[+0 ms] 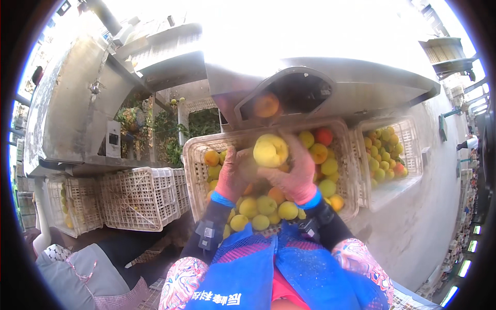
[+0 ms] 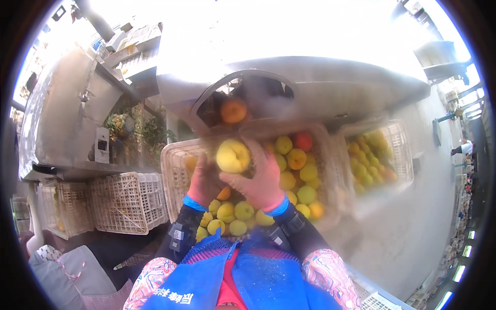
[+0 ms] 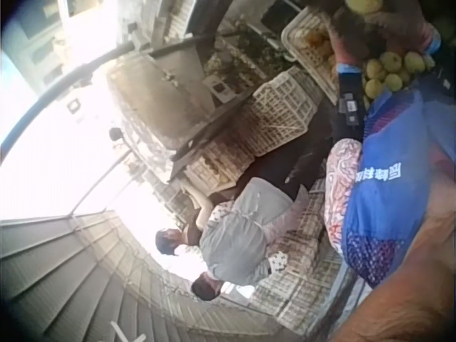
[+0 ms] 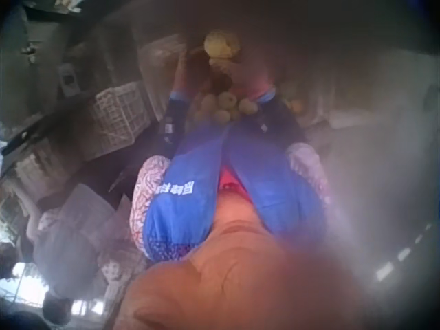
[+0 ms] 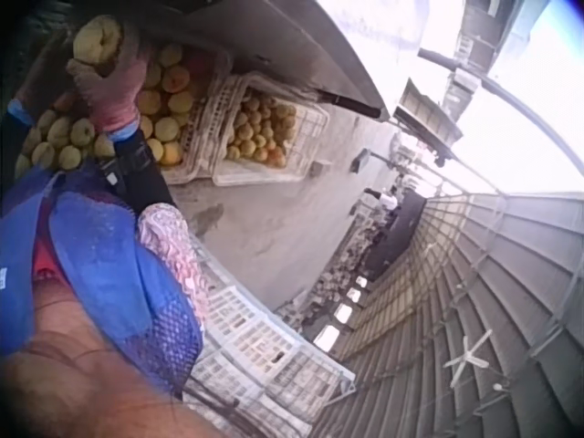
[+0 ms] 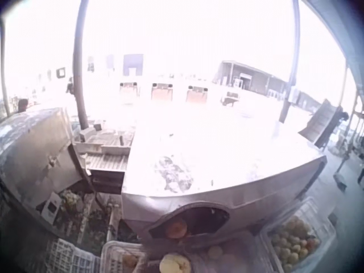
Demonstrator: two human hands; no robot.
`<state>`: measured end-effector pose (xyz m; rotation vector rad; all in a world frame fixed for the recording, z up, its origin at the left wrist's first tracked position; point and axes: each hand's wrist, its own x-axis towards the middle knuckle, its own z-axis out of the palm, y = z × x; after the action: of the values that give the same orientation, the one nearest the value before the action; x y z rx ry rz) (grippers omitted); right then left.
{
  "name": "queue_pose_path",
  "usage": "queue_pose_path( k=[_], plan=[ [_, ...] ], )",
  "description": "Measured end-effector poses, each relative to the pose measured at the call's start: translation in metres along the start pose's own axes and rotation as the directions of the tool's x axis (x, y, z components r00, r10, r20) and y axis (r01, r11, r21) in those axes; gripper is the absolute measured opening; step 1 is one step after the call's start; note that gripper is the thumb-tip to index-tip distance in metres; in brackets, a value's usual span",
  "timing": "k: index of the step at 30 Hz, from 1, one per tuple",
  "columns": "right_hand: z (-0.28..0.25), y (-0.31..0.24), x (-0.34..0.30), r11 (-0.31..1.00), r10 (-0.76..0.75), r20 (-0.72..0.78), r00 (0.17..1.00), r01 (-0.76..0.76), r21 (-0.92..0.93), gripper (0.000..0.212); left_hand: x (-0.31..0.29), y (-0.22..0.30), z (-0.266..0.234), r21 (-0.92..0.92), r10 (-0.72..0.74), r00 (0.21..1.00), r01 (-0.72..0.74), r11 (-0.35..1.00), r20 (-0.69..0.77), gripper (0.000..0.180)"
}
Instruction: Sort peaches or similar fruit from crates and place them into a processing machine intake.
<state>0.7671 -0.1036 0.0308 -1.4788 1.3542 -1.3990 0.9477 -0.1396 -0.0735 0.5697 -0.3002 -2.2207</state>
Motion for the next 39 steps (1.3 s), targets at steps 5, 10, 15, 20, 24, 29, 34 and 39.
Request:
queue_pose_path(
  k=[5, 10, 15, 20, 24, 29, 34, 39],
  plan=[
    [-0.026, -0.011, 0.028, 0.941, -0.185, 0.386, 0.904, 0.277, -0.197, 0.079, -0.023, 0.002, 0.078, -0.282, -0.026, 0.998, 0.009, 0.959, -0.058, 0.085],
    [-0.018, -0.027, 0.09, 0.927, 0.072, 0.17, 0.983, -0.003, -0.375, 0.063, -0.027, 0.0, 0.041, -0.105, -0.022, 1.0, 0.024, 0.994, 0.021, 0.066],
    [0.028, 0.017, 0.107, 0.714, -0.15, -0.07, 0.986, 0.059, -0.697, 0.065, -0.033, -0.003, 0.033, 0.073, 0.089, 0.992, -0.082, 0.994, -0.089, 0.061],
    [0.02, 0.039, 0.111, 0.559, -0.177, 0.104, 0.979, 0.187, -0.808, 0.057, -0.036, -0.006, 0.013, 0.017, 0.089, 0.982, -0.088, 0.996, -0.167, 0.058],
    [-0.024, 0.06, 0.13, 0.68, 0.013, 0.332, 0.943, 0.235, -0.695, 0.048, -0.039, -0.006, 0.012, 0.02, 0.065, 0.978, -0.062, 0.998, -0.201, 0.051],
    [-0.008, 0.055, 0.122, 0.723, -0.209, 0.191, 0.959, 0.283, -0.63, 0.042, -0.038, -0.017, -0.014, 0.087, 0.16, 0.958, -0.143, 0.986, -0.239, 0.046],
    [0.011, 0.046, 0.106, 0.761, -0.379, -0.022, 0.925, 0.298, -0.576, 0.047, -0.038, -0.017, -0.009, 0.091, 0.153, 0.97, -0.138, 0.986, -0.191, 0.045],
    [0.025, 0.066, 0.105, 0.386, -0.548, 0.013, 0.836, 0.267, -0.883, 0.04, -0.027, -0.005, 0.005, -0.154, 0.094, 0.994, -0.102, 0.983, -0.06, 0.049]
  ],
)
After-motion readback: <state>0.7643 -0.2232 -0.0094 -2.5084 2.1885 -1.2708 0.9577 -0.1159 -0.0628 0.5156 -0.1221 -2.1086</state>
